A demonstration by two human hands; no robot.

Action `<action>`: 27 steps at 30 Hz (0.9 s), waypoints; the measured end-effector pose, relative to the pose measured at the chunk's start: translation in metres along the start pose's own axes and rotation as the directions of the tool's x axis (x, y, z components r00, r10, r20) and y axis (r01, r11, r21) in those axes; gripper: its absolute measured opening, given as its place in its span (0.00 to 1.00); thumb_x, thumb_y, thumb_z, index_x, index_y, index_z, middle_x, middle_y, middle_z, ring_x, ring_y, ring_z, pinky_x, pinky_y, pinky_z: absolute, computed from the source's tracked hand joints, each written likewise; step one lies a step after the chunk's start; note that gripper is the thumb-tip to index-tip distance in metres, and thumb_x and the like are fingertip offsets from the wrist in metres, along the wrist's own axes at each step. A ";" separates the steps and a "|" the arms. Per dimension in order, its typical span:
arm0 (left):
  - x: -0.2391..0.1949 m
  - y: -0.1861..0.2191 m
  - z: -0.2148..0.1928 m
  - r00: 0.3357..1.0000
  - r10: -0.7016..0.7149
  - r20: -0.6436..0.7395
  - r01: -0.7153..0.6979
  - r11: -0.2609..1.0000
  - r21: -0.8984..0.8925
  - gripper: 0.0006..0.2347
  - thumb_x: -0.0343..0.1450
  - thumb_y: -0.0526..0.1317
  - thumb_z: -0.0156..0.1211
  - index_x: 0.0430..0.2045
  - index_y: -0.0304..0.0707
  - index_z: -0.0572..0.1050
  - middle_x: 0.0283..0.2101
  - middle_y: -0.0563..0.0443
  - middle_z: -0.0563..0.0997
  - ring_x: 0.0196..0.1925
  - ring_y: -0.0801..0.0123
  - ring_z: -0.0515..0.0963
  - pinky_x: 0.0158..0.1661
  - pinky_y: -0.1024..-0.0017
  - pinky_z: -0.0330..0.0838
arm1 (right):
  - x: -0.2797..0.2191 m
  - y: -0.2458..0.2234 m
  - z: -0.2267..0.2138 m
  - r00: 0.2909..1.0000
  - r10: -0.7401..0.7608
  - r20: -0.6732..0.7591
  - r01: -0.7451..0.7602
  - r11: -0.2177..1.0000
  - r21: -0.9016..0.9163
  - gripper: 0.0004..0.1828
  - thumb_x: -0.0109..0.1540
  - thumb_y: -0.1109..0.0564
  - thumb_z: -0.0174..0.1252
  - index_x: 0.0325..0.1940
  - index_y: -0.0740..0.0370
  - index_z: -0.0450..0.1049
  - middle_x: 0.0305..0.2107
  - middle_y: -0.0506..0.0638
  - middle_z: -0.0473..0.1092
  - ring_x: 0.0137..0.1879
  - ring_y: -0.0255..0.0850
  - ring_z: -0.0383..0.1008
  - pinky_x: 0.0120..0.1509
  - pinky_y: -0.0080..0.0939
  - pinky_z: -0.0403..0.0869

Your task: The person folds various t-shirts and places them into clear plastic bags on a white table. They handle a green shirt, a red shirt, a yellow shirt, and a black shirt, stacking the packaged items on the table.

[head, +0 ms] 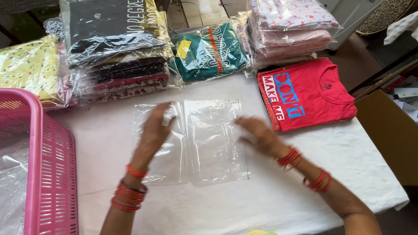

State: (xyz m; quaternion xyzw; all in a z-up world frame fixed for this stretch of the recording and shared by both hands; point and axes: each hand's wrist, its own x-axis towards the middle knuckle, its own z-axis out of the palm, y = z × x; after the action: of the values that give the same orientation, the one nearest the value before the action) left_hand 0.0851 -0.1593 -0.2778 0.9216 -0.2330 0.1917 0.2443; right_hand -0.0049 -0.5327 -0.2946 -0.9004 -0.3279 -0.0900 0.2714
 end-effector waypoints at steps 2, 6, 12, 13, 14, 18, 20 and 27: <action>0.018 0.062 0.009 0.898 -0.108 0.426 0.347 0.770 -0.536 0.20 0.71 0.39 0.61 0.58 0.39 0.70 0.59 0.45 0.77 0.52 0.61 0.85 0.50 0.67 0.81 | 0.006 0.023 -0.048 0.996 0.068 -0.053 -0.075 0.985 -0.158 0.35 0.57 0.58 0.68 0.67 0.59 0.68 0.61 0.57 0.70 0.68 0.53 0.68 0.70 0.53 0.67; 0.018 0.139 0.108 0.802 0.199 0.564 0.446 0.428 -0.786 0.17 0.76 0.39 0.57 0.60 0.33 0.72 0.55 0.38 0.81 0.54 0.62 0.83 0.53 0.66 0.82 | -0.030 0.119 -0.102 0.990 0.139 -0.016 -0.138 0.947 -0.289 0.33 0.59 0.62 0.64 0.69 0.59 0.67 0.60 0.58 0.70 0.66 0.53 0.69 0.68 0.55 0.68; -0.024 0.266 0.253 0.511 0.326 0.795 0.860 -0.183 -0.477 0.34 0.73 0.42 0.62 0.69 0.20 0.50 0.65 0.35 0.69 0.63 0.55 0.73 0.60 0.61 0.73 | -0.007 0.223 -0.128 0.957 0.287 -0.032 -0.268 0.840 -0.473 0.36 0.59 0.60 0.63 0.72 0.53 0.66 0.66 0.54 0.67 0.72 0.54 0.62 0.70 0.64 0.59; -0.028 0.281 0.257 0.474 0.303 0.826 0.877 -0.249 -0.412 0.35 0.74 0.42 0.62 0.70 0.21 0.48 0.65 0.37 0.68 0.63 0.55 0.72 0.61 0.60 0.73 | -0.002 0.232 -0.130 0.940 0.340 0.017 -0.301 0.854 -0.425 0.38 0.56 0.57 0.65 0.71 0.50 0.66 0.64 0.52 0.67 0.73 0.51 0.61 0.72 0.64 0.57; -0.033 0.295 0.261 0.435 0.284 0.855 0.884 -0.315 -0.345 0.36 0.74 0.41 0.63 0.70 0.23 0.45 0.64 0.38 0.67 0.64 0.55 0.72 0.62 0.59 0.72 | 0.003 0.240 -0.132 0.919 0.388 0.068 -0.336 0.863 -0.377 0.40 0.54 0.54 0.67 0.71 0.47 0.66 0.62 0.49 0.67 0.74 0.49 0.60 0.74 0.63 0.56; -0.023 0.310 0.246 0.434 0.215 0.875 0.853 -0.412 -0.321 0.33 0.73 0.39 0.62 0.68 0.28 0.48 0.62 0.43 0.68 0.62 0.59 0.72 0.61 0.59 0.74 | 0.026 0.255 -0.147 0.784 0.570 0.245 -0.479 0.807 -0.345 0.40 0.53 0.46 0.71 0.69 0.43 0.68 0.62 0.49 0.68 0.72 0.47 0.62 0.75 0.62 0.57; -0.024 0.312 0.252 0.441 0.200 0.875 0.842 -0.429 -0.326 0.26 0.73 0.38 0.61 0.63 0.31 0.56 0.58 0.45 0.70 0.59 0.61 0.74 0.58 0.60 0.76 | 0.035 0.241 -0.152 0.758 0.603 0.249 -0.472 0.771 -0.429 0.42 0.48 0.44 0.77 0.65 0.47 0.72 0.59 0.52 0.71 0.71 0.50 0.63 0.75 0.61 0.56; -0.013 0.312 0.229 0.450 0.265 0.853 0.860 -0.386 -0.334 0.17 0.75 0.39 0.59 0.56 0.35 0.65 0.56 0.43 0.75 0.59 0.61 0.76 0.56 0.62 0.79 | 0.026 0.287 -0.149 0.791 0.530 0.305 -0.412 0.831 -0.373 0.51 0.41 0.44 0.83 0.63 0.63 0.70 0.54 0.62 0.73 0.61 0.56 0.72 0.65 0.50 0.70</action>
State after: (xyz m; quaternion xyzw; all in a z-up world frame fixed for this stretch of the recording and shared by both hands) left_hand -0.0339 -0.5197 -0.3562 0.3495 0.0065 -0.5321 0.7712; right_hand 0.2012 -0.7834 -0.2851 -0.9822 -0.1218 0.1187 0.0795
